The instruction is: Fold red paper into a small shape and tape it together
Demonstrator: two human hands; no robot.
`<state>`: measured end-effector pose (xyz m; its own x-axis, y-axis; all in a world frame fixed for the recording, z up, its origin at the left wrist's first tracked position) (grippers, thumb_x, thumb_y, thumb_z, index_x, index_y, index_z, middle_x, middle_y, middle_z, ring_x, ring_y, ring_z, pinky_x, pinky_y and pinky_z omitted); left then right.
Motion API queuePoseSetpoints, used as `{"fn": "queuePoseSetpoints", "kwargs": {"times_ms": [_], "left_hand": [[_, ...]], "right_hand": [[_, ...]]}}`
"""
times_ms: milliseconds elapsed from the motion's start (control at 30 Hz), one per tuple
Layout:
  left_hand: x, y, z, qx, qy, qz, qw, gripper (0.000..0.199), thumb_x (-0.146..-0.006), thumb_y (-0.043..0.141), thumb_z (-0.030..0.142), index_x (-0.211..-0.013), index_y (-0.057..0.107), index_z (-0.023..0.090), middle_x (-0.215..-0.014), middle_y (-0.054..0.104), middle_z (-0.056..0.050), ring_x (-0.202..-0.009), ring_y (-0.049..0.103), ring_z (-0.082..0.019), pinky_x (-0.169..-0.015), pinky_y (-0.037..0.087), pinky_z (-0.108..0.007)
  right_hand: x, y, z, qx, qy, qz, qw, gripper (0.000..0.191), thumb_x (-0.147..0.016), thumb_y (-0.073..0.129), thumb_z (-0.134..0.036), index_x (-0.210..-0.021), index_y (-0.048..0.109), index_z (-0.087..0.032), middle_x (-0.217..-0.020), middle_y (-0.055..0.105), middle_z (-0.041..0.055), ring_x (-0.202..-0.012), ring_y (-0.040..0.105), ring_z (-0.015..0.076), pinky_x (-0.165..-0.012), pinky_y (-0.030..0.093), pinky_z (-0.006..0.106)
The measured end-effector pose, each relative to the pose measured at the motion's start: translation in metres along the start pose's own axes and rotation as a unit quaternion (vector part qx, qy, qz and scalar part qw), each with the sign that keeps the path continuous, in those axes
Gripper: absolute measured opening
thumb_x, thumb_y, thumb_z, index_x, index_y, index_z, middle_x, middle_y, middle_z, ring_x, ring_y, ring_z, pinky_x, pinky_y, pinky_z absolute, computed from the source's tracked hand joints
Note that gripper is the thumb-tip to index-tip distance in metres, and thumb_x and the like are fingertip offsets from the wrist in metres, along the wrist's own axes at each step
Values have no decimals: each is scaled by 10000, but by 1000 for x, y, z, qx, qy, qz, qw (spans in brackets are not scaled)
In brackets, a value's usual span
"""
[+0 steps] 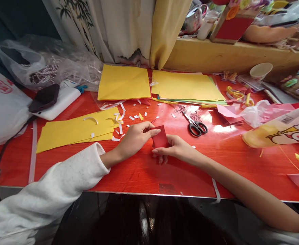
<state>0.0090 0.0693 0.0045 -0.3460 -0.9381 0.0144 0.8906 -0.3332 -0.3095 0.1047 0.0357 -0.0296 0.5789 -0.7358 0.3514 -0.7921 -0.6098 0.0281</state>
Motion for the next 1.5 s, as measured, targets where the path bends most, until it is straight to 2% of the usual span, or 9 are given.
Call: {"fn": "queuePoseSetpoints", "kwargs": {"times_ms": [267, 500, 767, 1033, 1133, 1233, 1333, 1433, 1500], "left_hand": [[-2, -2, 1, -3, 4, 12, 1000, 255, -850, 558, 405, -793, 597, 159, -770, 601, 3, -721, 522, -117, -682, 396, -250], [-1, -5, 1, -11, -1, 28, 1000, 295, -858, 544, 423, -738, 577, 156, -682, 561, 19, -609, 450, -88, -597, 343, -235], [-2, -8, 2, -16, 11, 44, 999, 319, -848, 559, 449, -706, 535, 165, -618, 510, 28, -563, 408, -80, -532, 303, -223], [-1, -4, 0, -2, 1, 27, 1000, 310, -849, 552, 460, -746, 556, 168, -625, 525, 28, -545, 410, -76, -521, 308, -220], [-3, 3, -4, 48, -16, -10, 999, 280, -807, 618, 442, -804, 562, 168, -692, 575, 28, -547, 436, -65, -528, 332, -212], [-5, 8, -6, 102, -39, -37, 993, 257, -781, 660, 382, -752, 533, 161, -615, 528, 53, -488, 395, -46, -515, 334, -210], [-5, 5, -6, 94, -41, -22, 995, 262, -781, 662, 360, -692, 519, 159, -526, 443, 71, -449, 347, -41, -495, 312, -217], [-5, 0, -5, 52, -36, -2, 998, 273, -786, 651, 381, -681, 532, 160, -505, 420, 70, -452, 353, -48, -485, 291, -226], [-5, -2, -4, 28, -32, 9, 999, 302, -789, 642, 400, -653, 521, 158, -501, 417, 67, -458, 357, -52, -482, 280, -232]], "right_hand": [[-2, -3, 2, -24, -15, 31, 999, 307, -721, 749, -284, -881, 528, -143, -661, 671, 18, -559, 641, 143, -555, 540, 280], [-1, -1, 0, -26, -1, 7, 1000, 277, -746, 718, -354, -768, 605, -102, -667, 689, 60, -562, 655, 145, -574, 540, 275], [1, 4, -7, -31, 17, -12, 999, 305, -765, 699, -378, -731, 641, -80, -709, 710, 90, -585, 670, 149, -600, 550, 276], [2, 4, -8, -34, 22, -15, 999, 315, -765, 695, -400, -711, 651, -93, -703, 715, 78, -579, 672, 145, -596, 559, 279], [2, 3, -8, -35, 20, -22, 999, 326, -776, 683, -410, -720, 653, -91, -712, 714, 77, -583, 675, 148, -599, 563, 281], [2, 3, -7, -30, 18, -18, 999, 332, -787, 671, -412, -716, 638, -89, -721, 710, 85, -587, 676, 150, -607, 565, 284], [1, -1, -7, -35, 0, 14, 999, 281, -766, 704, -358, -821, 606, -101, -696, 695, 57, -581, 667, 143, -589, 561, 272], [0, -4, -8, -50, -30, 39, 998, 372, -733, 744, -288, -1000, 539, -129, -693, 679, 13, -585, 661, 136, -567, 561, 260], [-1, -5, -6, -52, -46, 46, 996, 399, -731, 745, -269, -1026, 507, -147, -705, 676, 5, -598, 665, 144, -569, 565, 270]]}}
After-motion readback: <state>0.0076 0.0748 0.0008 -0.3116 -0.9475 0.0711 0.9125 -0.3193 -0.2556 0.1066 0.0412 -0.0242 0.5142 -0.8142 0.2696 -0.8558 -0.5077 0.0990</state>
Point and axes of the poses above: each hand's wrist, its own x-axis away from the middle knuckle, its own y-axis out of the palm, z = x × y, the point moved 9 cm from there along -x, towards the middle knuckle
